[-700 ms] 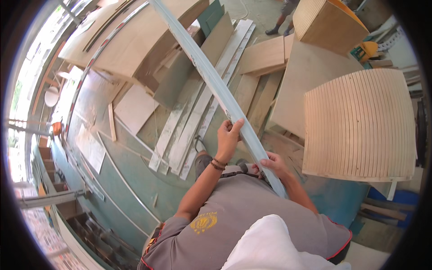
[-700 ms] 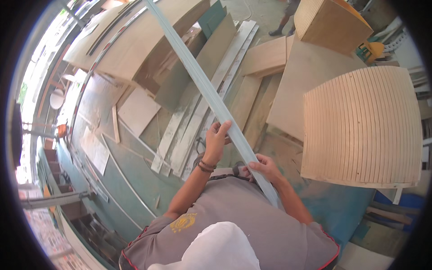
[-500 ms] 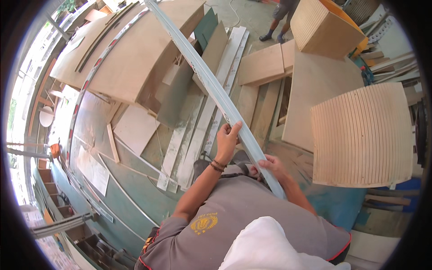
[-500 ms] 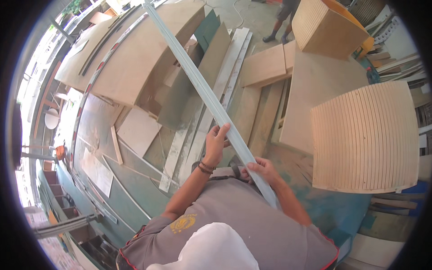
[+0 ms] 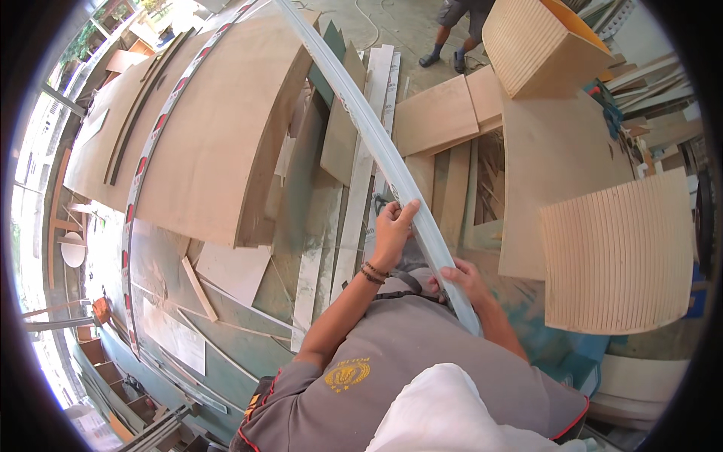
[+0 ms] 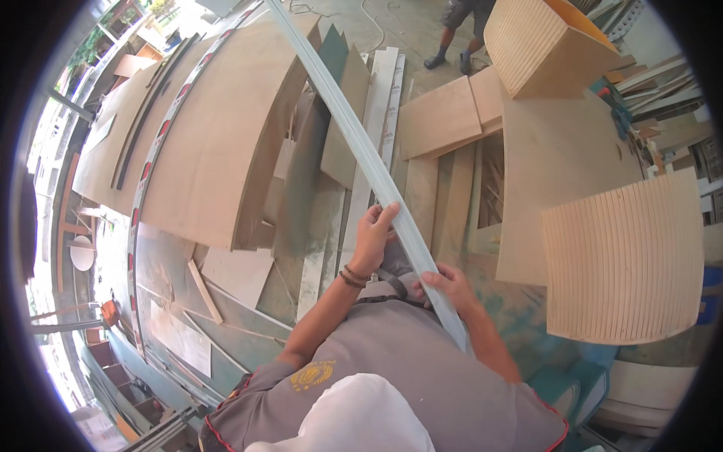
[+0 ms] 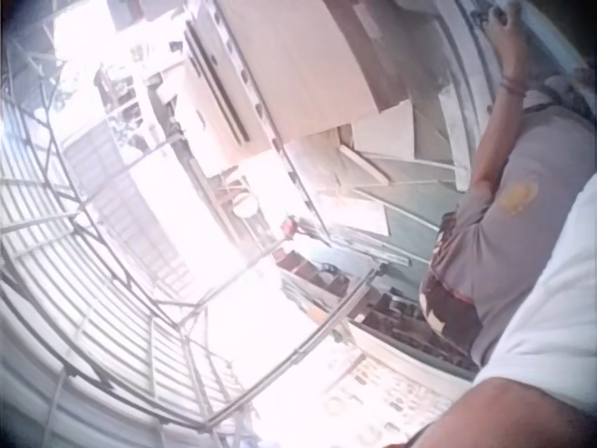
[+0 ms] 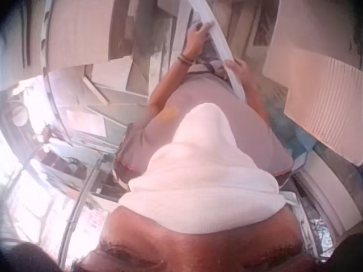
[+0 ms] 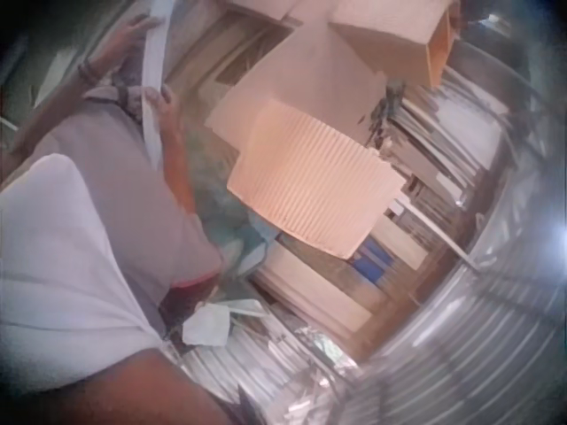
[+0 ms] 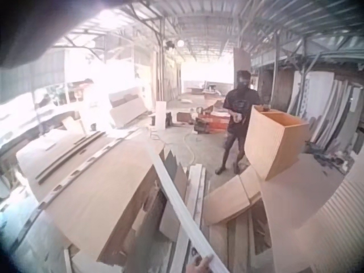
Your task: The person measures, cuts, and organizes various wooden boards and strips at a workbench, using a tape measure and a hammer to align pieces.
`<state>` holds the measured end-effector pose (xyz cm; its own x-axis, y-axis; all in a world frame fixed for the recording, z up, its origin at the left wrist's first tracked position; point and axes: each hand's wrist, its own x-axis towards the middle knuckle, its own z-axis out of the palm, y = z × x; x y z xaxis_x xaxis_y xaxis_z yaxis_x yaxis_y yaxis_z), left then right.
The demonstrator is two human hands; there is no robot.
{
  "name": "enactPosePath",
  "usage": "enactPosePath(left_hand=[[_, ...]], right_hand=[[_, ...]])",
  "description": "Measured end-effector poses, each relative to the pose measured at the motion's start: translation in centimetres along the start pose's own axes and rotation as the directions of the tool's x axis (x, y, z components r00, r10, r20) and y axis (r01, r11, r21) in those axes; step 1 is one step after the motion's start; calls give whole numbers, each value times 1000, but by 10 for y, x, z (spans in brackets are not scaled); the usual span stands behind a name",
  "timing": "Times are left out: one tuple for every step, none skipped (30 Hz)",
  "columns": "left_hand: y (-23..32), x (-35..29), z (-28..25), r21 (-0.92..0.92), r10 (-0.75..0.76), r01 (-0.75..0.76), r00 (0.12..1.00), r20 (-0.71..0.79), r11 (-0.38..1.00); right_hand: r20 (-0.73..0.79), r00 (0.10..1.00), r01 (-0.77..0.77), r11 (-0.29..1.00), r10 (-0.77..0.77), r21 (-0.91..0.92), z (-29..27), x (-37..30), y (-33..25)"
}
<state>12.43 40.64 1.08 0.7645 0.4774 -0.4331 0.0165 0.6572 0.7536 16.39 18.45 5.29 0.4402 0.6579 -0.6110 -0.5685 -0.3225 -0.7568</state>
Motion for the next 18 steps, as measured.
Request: enactPosePath(left_hand=[[7, 20, 3, 7, 1, -1, 1000, 2, 1000], [14, 41, 6, 13, 2, -2, 1000, 5, 1000], [23, 66, 10, 25, -8, 7, 1000, 22, 1000], [32, 91, 15, 37, -17, 15, 999, 38, 999], [40, 117, 21, 49, -26, 24, 998, 53, 999], [49, 141, 28, 62, -39, 35, 998, 57, 997], [59, 166, 39, 74, -44, 39, 997, 66, 996], [71, 192, 50, 86, -50, 44, 996, 73, 995], [86, 213, 64, 111, -49, 40, 996, 78, 993], [100, 234, 79, 121, -57, 47, 995, 85, 992], [115, 255, 94, 131, -65, 53, 994, 93, 990], [130, 275, 105, 146, -71, 56, 993, 97, 988], [143, 297, 115, 175, -63, 47, 994, 88, 984], [156, 320, 127, 204, -55, 38, 995, 79, 978], [164, 339, 134, 231, -62, 46, 996, 66, 972], [171, 359, 138, 254, -64, 44, 996, 68, 966], [177, 380, 140, 276, -65, 43, 995, 69, 960], [183, 404, 145, 294, -54, 29, 996, 76, 955]], right_hand=[[-17, 1000, 0, 1000, 0, 8, 0, 16, -11], [-34, 999, 1, 1000, 0, 15, -3, 32, -22], [-41, 999, 9, 1000, -8, 19, -8, 52, -36], [-47, 999, 17, 1000, -16, 23, -13, 71, -51], [-53, 998, 25, 999, -23, 26, -19, 91, -65], [-69, 997, 22, 999, -19, 43, -27, 110, -78], [-84, 996, 27, 998, -22, 55, -36, 130, -93], [-99, 995, 31, 997, -24, 67, -45, 151, -110], [-97, 995, 41, 995, -32, 88, -54, 167, -128], [-95, 995, 51, 993, -41, 109, -63, 183, -147], [-93, 994, 61, 990, -49, 129, -73, 200, -167], [-104, 994, 56, 989, -42, 134, -77, 214, -187], [-115, 993, 51, 989, -35, 140, -81, 227, -210], [-126, 992, 47, 988, -28, 145, -86, 241, -231], [-124, 992, 54, 987, -35, 153, -91, 257, -244], [-122, 992, 61, 985, -42, 160, -97, 275, -256], [-120, 992, 69, 984, -49, 167, -100, 290, -269], [-125, 991, 71, 985, -52, 155, -105, 306, -282]])
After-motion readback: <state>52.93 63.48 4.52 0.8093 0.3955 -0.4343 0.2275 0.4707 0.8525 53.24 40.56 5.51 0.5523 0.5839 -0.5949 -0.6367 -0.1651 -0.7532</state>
